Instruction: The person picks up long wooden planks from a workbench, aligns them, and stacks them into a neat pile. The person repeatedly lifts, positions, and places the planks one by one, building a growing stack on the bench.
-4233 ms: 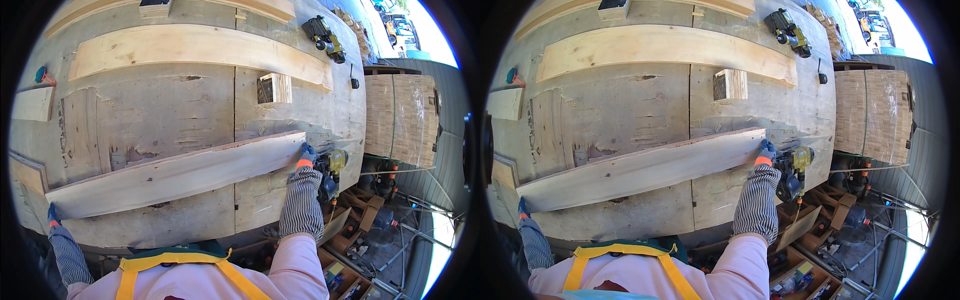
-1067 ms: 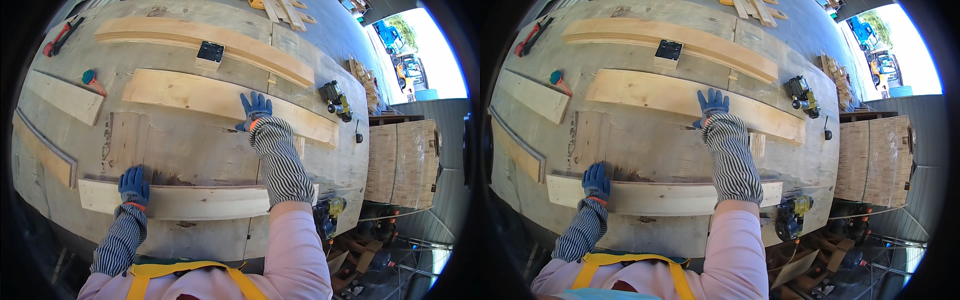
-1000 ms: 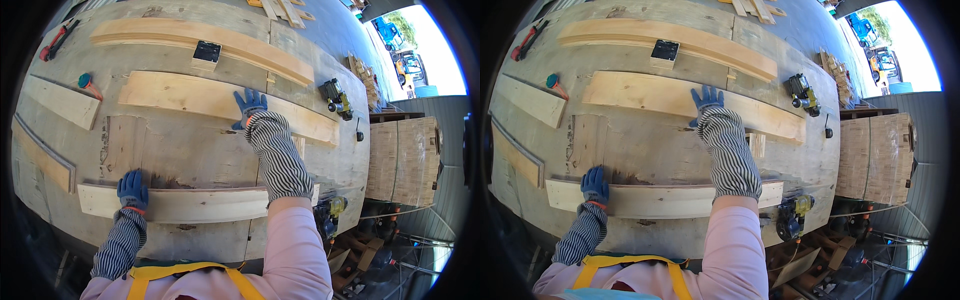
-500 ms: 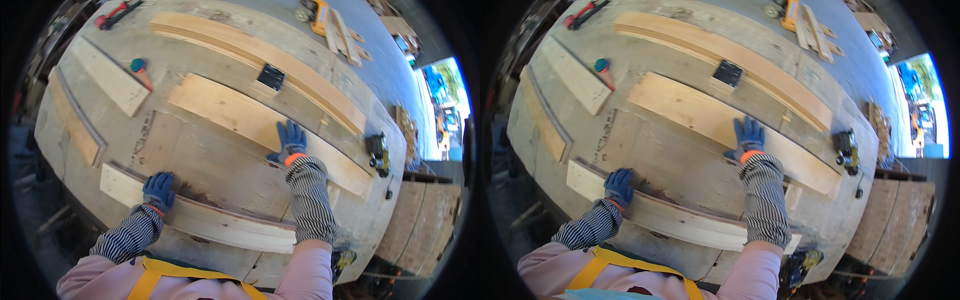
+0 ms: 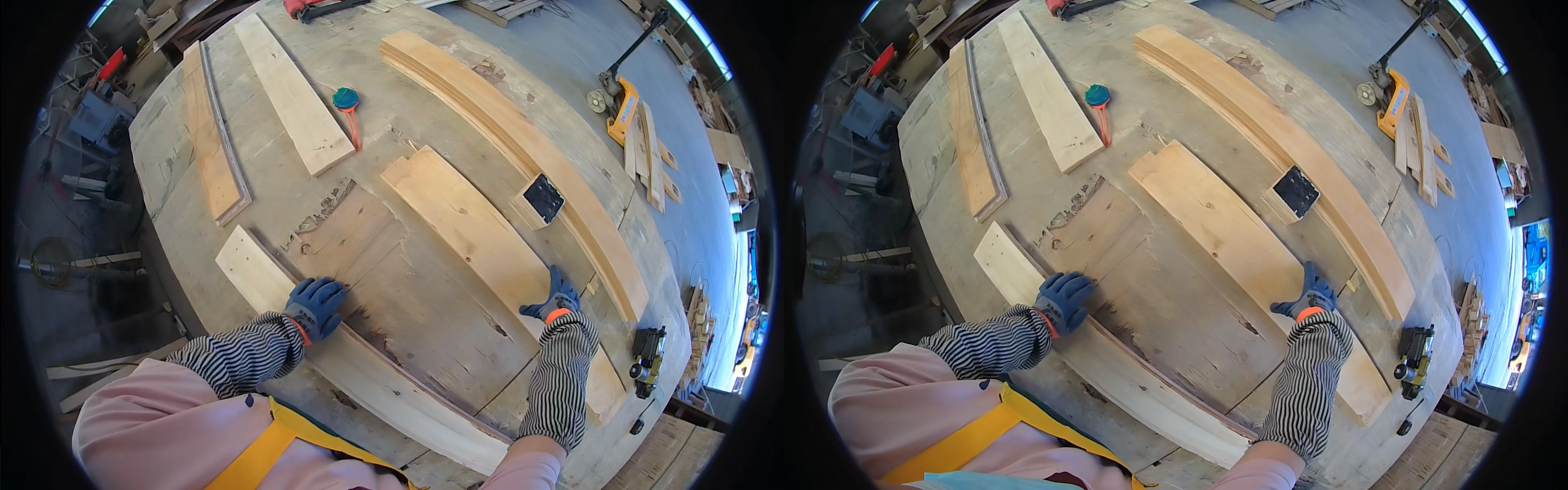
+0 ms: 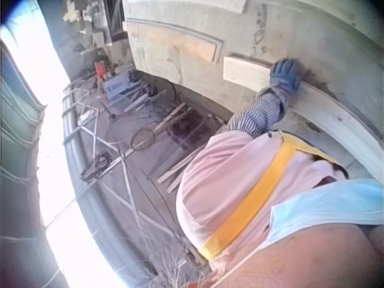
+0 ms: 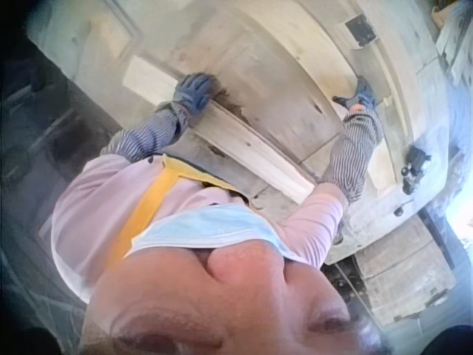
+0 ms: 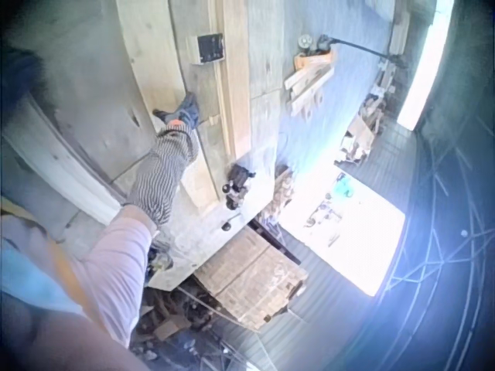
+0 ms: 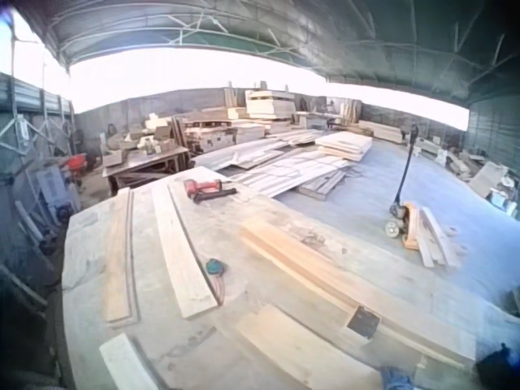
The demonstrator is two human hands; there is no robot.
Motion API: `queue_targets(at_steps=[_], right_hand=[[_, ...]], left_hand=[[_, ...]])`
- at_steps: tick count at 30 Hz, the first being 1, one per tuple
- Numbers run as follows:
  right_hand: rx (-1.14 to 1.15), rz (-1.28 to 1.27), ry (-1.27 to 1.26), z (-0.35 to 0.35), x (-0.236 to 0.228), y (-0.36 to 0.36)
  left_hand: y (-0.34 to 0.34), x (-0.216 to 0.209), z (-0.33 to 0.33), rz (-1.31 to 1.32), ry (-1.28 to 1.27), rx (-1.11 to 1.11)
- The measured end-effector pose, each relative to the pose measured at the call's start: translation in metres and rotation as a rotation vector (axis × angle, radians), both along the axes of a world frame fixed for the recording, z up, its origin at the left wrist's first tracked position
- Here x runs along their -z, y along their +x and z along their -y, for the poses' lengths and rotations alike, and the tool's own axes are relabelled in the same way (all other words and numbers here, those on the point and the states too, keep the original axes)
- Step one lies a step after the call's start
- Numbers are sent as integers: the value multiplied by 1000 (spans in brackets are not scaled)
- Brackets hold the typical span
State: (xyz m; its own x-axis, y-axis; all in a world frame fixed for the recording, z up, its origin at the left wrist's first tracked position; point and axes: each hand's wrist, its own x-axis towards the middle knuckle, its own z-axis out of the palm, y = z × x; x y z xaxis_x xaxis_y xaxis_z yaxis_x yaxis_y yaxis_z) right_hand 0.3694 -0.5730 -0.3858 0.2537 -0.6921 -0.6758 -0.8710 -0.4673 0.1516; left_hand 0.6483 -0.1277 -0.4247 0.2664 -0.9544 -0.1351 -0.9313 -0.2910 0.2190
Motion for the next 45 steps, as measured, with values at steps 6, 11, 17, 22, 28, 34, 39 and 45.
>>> queue_targets(at_steps=[6, 11, 17, 22, 28, 34, 39, 45], right_hand=[[-37, -46, -92, 5, -4, -3], [-45, 393, -135, 0, 8, -41], [-415, 373, -358, -40, -16, -36], [-727, 684, -644, -57, -96, -9], [-885, 724, -694, -127, -232, 45], [-904, 486, -446, -241, -321, 112], [-913, 477, -301, -336, -316, 125], [-605, 391, 269, -439, -259, 146]], left_hand=[[-2, 1, -1, 15, -13, -6], [-2, 9, -6, 12, -34, -13], [1, 7, -9, 20, -72, -8], [0, 15, -11, -25, -69, -27], [4, 14, -16, -73, -66, -52], [18, 55, -11, -567, -659, -363], [135, 43, -115, -1833, -814, -1205], [234, -37, -334, -1985, -957, -1228]])
